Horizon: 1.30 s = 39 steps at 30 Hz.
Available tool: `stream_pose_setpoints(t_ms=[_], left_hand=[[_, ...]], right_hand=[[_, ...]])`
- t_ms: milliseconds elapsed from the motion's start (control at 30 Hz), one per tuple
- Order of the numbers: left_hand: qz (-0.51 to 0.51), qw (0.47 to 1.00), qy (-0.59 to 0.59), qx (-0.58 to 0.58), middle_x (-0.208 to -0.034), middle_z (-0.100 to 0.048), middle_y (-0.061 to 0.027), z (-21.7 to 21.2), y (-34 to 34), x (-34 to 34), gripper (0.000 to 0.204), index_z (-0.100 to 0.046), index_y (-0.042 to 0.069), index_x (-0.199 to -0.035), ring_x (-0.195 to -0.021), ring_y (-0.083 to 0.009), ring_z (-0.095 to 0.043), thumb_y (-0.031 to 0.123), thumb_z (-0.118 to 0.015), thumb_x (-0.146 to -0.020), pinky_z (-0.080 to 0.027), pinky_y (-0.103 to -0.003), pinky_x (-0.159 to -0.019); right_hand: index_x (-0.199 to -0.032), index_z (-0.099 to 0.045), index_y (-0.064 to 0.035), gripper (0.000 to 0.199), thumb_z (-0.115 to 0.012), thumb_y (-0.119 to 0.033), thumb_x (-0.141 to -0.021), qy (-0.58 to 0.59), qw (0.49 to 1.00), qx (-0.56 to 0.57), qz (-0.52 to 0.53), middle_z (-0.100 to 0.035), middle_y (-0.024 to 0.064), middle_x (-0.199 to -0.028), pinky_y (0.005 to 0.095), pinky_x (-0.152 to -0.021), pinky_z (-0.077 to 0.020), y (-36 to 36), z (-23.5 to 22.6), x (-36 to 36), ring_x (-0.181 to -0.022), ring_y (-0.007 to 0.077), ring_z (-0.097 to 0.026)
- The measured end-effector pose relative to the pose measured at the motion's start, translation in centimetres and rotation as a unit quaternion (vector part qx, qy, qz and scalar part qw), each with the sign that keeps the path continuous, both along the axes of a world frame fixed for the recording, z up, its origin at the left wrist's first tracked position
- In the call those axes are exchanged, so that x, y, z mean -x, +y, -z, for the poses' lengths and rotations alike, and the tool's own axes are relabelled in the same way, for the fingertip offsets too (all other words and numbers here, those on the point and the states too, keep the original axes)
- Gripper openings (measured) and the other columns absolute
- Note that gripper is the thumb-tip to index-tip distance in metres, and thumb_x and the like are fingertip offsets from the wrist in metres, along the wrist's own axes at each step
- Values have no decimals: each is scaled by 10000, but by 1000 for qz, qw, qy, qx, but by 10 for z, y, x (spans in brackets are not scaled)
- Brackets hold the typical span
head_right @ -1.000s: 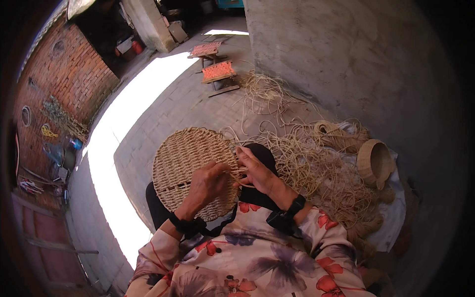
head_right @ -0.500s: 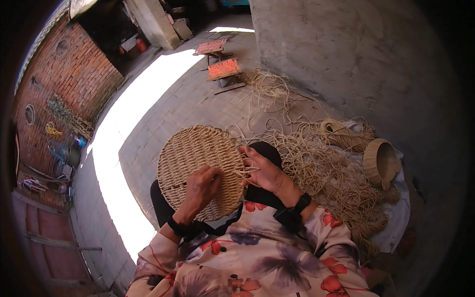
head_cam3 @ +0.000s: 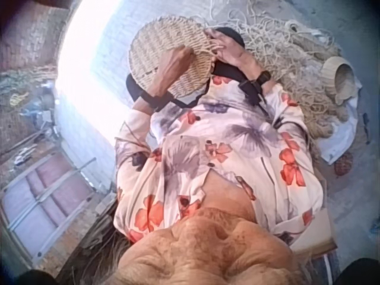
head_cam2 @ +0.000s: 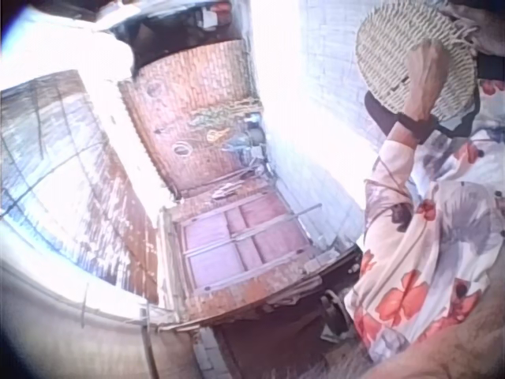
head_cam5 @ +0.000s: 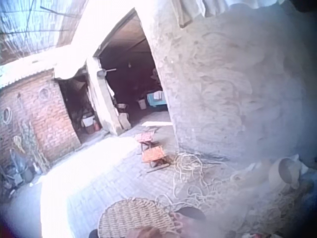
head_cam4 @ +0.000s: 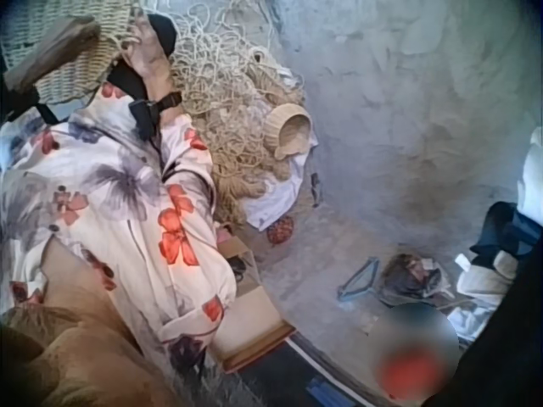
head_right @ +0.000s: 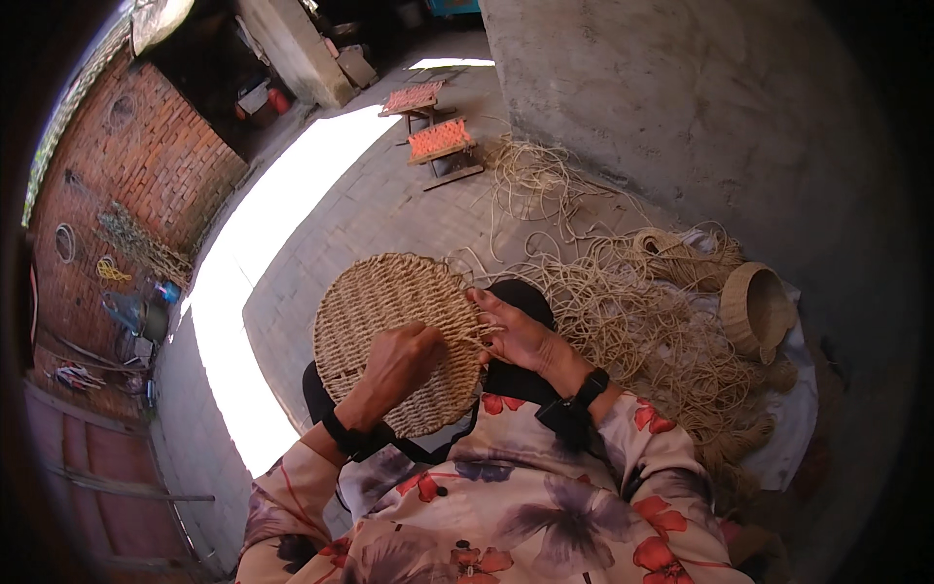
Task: The person is weaving a flat circular basket base using dried plant fibers or straw.
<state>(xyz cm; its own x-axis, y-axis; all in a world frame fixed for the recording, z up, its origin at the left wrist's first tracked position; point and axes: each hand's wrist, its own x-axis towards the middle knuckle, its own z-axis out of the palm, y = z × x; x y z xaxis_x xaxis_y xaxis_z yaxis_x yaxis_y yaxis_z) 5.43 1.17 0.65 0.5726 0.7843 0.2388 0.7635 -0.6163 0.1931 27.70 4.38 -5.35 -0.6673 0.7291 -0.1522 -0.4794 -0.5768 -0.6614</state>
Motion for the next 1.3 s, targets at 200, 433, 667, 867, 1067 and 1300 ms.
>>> stream_pose_setpoints(t_ms=[200,433,667,867,1067,1300], left_hand=[[-33,999,-11,14,-734,-648,-147,0,4,5,150,-606,35,-719,-612,-353,-635,153,-696,-739,-513,-444,-575],[-174,933,-235,210,-735,-651,-69,-14,-14,54,102,-562,-5,-726,-764,-166,-680,53,-637,-763,-534,-312,-629],[-130,772,-491,382,-873,-638,-29,-5,-12,29,122,-522,54,-898,-812,-100,-589,85,-624,-838,-482,-262,-738],[-89,756,-523,384,-774,-521,22,-11,-16,32,86,-497,63,-927,-771,-93,-546,94,-561,-879,-441,-246,-703],[-119,923,-282,233,-751,-599,-153,-9,-15,40,206,-580,16,-879,-710,-230,-599,202,-523,-943,-457,-361,-662],[-86,989,38,117,-678,-649,-181,-20,-8,24,216,-674,57,-858,-634,-408,-633,270,-652,-893,-496,-485,-595]], right_hand=[[-1241,-594,-72,452,-548,-441,-983,-437,811,-359,151,-676,133,-1032,374,-672,-552,-4,-29,-9,-927,244,-684],[-872,-662,-1,299,-627,-288,-947,-448,812,-348,137,-603,43,-648,309,-592,-459,21,-12,-29,-613,121,-566],[-1044,-586,-54,315,-605,-352,-942,-517,710,-458,137,-679,188,-806,478,-711,-506,31,-21,4,-805,414,-668],[-1080,-589,-99,235,-573,-302,-963,-469,726,-478,156,-699,171,-859,479,-738,-520,32,-10,6,-830,388,-679],[-1065,-598,-98,195,-544,-261,-973,-467,705,-509,160,-674,196,-847,484,-703,-517,34,-8,12,-809,407,-664],[-976,-569,-80,197,-553,-277,-968,-494,668,-528,176,-621,207,-709,507,-638,-486,33,-6,17,-714,421,-638]])
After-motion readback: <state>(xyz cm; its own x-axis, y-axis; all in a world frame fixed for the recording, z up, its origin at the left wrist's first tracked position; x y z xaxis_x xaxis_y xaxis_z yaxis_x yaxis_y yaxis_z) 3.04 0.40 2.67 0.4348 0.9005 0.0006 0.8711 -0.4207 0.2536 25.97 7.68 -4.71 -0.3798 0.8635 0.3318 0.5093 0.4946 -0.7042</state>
